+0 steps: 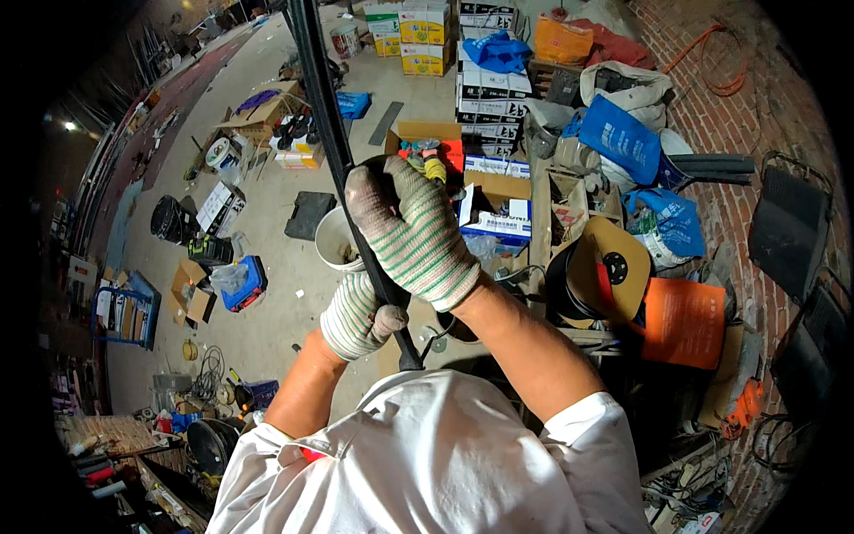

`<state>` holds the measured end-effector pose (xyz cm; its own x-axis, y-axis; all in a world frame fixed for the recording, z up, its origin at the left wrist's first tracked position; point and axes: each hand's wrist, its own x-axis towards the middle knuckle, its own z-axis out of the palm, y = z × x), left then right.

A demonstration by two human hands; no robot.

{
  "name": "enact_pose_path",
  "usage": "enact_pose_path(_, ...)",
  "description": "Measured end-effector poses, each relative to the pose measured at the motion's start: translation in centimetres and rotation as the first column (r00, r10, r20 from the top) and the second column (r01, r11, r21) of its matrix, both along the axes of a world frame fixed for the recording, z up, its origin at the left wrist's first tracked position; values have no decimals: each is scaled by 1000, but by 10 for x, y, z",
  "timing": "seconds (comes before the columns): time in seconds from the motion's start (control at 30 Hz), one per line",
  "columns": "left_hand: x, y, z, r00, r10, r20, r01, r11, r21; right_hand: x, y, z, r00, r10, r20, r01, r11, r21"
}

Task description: The person measures a metal frame with a tape measure, then uses a chop saw to cut a metal profile. After cutting, the person carries the profile to a workbench and uses pliers to remove a strip from it.

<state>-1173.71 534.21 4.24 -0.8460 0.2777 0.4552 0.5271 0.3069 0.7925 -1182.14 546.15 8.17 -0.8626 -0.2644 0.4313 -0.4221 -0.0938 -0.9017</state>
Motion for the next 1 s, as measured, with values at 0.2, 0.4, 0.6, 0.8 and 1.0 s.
enact_pose_path(0.2, 5, 1, -12, 977, -40, 211, 57, 996, -75, -25, 5, 45, 997, 58, 50, -50, 989, -141)
enact_pose_path(0.4, 7, 6, -9, 919, -141, 367, 202, 970, -135, -43, 15, 86, 997, 43, 66, -24, 963, -269)
enact_pose_path(0.6, 2, 15, -8, 854, -237, 463, 270, 963, -7, -56, 36, 117, 996, -24, -87, 2, 971, -240)
enact_pose_path(0.8, -3, 22, -38, 845, -219, 488, 255, 967, -7, -61, 57, 141, 999, -30, -40, 17, 958, -286)
enact_pose_path(1.0, 0, 27, -89, 945, -126, 302, 149, 987, -52, -62, 71, 160, 984, -105, -146, 55, 949, -310)
